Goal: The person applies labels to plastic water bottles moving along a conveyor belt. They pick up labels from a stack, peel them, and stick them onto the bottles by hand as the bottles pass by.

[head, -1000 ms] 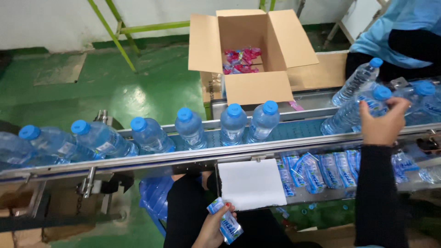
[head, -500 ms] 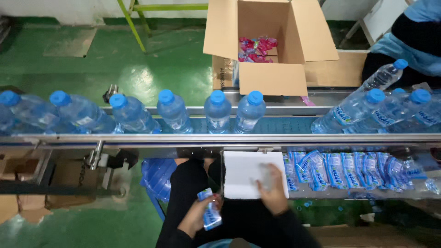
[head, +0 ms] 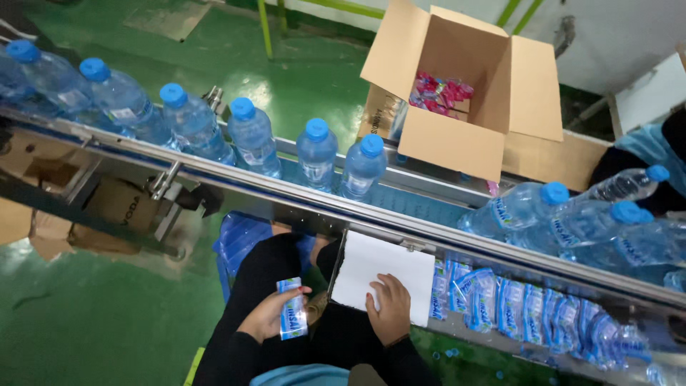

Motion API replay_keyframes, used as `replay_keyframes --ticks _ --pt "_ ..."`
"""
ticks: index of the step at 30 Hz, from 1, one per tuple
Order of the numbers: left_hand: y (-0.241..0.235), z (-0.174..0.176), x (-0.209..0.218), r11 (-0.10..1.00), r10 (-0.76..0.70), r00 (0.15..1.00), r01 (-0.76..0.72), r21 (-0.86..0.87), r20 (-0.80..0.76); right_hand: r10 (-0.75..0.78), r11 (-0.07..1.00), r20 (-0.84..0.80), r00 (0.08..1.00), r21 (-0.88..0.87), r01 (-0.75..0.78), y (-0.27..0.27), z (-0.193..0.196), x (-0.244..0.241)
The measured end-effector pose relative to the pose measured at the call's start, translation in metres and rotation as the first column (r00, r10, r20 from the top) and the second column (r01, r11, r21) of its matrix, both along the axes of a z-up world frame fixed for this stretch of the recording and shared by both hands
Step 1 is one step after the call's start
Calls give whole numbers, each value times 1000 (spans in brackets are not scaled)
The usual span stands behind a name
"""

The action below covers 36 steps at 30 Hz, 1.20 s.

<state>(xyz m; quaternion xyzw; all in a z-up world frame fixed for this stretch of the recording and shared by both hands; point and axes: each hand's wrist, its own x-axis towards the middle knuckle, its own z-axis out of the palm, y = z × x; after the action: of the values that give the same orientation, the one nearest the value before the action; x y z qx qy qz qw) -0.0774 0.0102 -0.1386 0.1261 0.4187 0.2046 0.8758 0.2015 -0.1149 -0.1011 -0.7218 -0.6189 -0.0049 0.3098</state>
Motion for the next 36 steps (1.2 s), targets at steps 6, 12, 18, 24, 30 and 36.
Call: replay_keyframes --ticks 6,12,18,24,30,36 --pt "-21 -10 33 999 -17 997 19 -39 70 5 999 -44 999 -49 -7 -2 1 3" --pt "-30 -36 26 999 -36 968 25 47 248 26 996 134 991 81 -38 -1 -5 0" --pt "-20 -38 13 998 -28 999 30 52 -46 -78 980 220 973 198 33 8 -24 5" --pt "-11 -32 -5 998 -15 1000 15 58 -2 -151 981 226 962 155 118 7 -21 -2" --pt "-7 -26 -4 999 -11 1000 12 45 -8 -202 978 206 957 95 186 7 -20 -6" --pt "-15 -38 4 996 -52 999 51 74 4 -219 975 239 946 86 204 7 -16 -9"
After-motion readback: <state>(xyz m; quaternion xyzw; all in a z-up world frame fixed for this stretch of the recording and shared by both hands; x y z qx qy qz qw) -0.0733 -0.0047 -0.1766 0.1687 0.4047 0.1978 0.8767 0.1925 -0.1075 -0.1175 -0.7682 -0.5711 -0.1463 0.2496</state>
